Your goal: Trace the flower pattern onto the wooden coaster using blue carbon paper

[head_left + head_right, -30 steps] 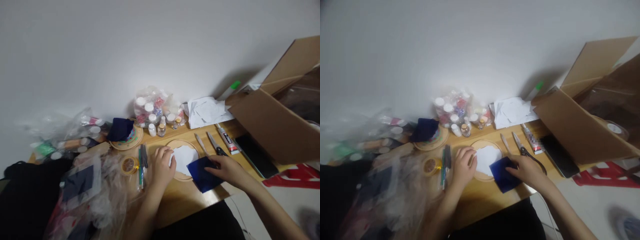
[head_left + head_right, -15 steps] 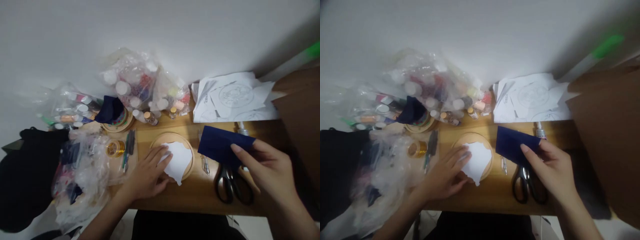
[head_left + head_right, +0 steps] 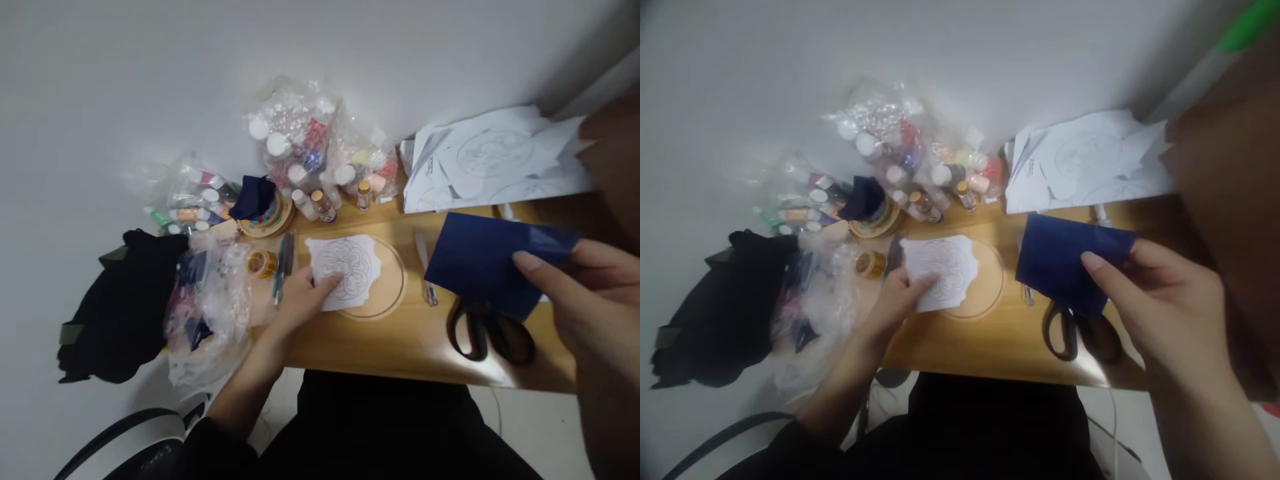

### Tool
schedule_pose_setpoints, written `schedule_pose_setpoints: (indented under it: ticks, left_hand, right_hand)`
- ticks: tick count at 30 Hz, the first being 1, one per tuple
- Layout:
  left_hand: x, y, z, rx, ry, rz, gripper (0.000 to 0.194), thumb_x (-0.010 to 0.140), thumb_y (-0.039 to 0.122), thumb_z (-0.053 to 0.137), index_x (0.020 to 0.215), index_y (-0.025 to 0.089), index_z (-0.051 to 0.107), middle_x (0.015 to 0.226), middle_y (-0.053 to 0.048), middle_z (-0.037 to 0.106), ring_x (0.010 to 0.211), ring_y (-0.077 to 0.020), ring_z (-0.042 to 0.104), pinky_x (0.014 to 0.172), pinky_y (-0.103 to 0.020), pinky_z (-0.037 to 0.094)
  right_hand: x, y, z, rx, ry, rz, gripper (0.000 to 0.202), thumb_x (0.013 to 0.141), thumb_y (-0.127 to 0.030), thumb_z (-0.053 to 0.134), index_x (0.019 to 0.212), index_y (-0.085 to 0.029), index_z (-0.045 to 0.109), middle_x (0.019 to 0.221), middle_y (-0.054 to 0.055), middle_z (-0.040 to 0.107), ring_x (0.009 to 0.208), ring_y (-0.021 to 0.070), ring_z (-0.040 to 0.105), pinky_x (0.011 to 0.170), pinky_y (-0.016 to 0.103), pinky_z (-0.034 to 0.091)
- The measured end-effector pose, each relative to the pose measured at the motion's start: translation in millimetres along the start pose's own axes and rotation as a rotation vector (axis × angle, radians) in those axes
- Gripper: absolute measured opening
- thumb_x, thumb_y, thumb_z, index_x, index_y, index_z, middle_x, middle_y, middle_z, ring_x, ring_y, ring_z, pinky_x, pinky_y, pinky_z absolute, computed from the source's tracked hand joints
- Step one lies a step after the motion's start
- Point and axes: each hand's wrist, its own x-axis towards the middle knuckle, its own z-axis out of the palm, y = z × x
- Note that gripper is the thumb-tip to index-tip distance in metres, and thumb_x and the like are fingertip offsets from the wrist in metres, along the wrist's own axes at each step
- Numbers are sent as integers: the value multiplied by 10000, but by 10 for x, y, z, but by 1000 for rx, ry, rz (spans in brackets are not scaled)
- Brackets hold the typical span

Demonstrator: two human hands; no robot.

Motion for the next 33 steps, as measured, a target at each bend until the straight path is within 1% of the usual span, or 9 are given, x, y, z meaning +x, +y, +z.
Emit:
schedule_pose_setpoints:
  ticks: [2,4,6,9,11,13,19,28,33]
  left_hand:
    - [18,15,-4,-12,-19,8,342,856,355,650,1135,161,620,980,-74,741,838,-214,722,718,-328,594]
    - [-5,51,-22,19,6,23,611,780,304,734,1323,152,500,1117,-109,700,967,-239,697,833,-362,574]
    - [-68,83,-64,197,42,31,737,791,306,727,1425,145,386,1119,-126,674,965,-254,684,843,-397,565]
    - [-152,69,-137,446,61,135,584,845,307,676,1367,142,473,1173,-153,625,1067,-291,643,915,-457,537]
    - [-150,17,-158,490,29,233,437,845,282,682,1251,147,590,1291,-171,575,1229,-321,558,1028,-491,472]
    - [-108,-51,-144,500,-24,312,383,856,282,678,1216,160,633,1403,-167,521,1343,-331,465,1108,-509,399]
    - [-62,-183,-23,528,-83,432,465,919,356,600,1338,155,581,1515,-169,431,1442,-348,342,1176,-553,290]
    - [-102,-265,65,478,-23,505,460,913,365,596,1323,156,600,1479,-181,464,1422,-346,372,1162,-532,331]
    - [-50,-274,43,446,-61,485,482,875,353,631,1306,139,599,1462,-197,457,1403,-365,383,1154,-545,332]
  right_hand:
    - [-136,46,-5,37,-3,-9,371,540,-378,861,881,-250,794,889,28,762,780,179,682,817,370,586]
    - [-238,77,-23,55,-6,-34,345,541,-359,845,858,-233,794,880,35,760,769,178,676,811,379,586]
    - [-305,91,-52,61,-13,-58,327,543,-346,832,844,-222,792,872,40,760,762,181,673,791,387,588]
    - [-359,81,-92,79,-14,-64,320,527,-330,827,826,-223,793,868,34,763,757,171,672,818,380,582]
    - [-377,67,-103,71,-27,-76,313,526,-329,824,819,-224,794,860,29,764,745,159,667,811,352,580]
    - [-388,61,-101,50,-51,-90,304,538,-334,822,819,-222,794,847,28,762,732,150,661,764,315,578]
    - [-400,123,-78,46,-112,-89,297,571,-340,829,843,-227,792,844,13,757,709,116,642,690,233,555]
    - [-393,340,-123,-35,-34,-39,301,572,-378,842,841,-252,794,822,-5,758,707,96,631,636,172,528]
    - [-412,390,-74,-28,-16,6,294,559,-380,849,811,-240,792,784,-2,751,671,102,628,606,185,537]
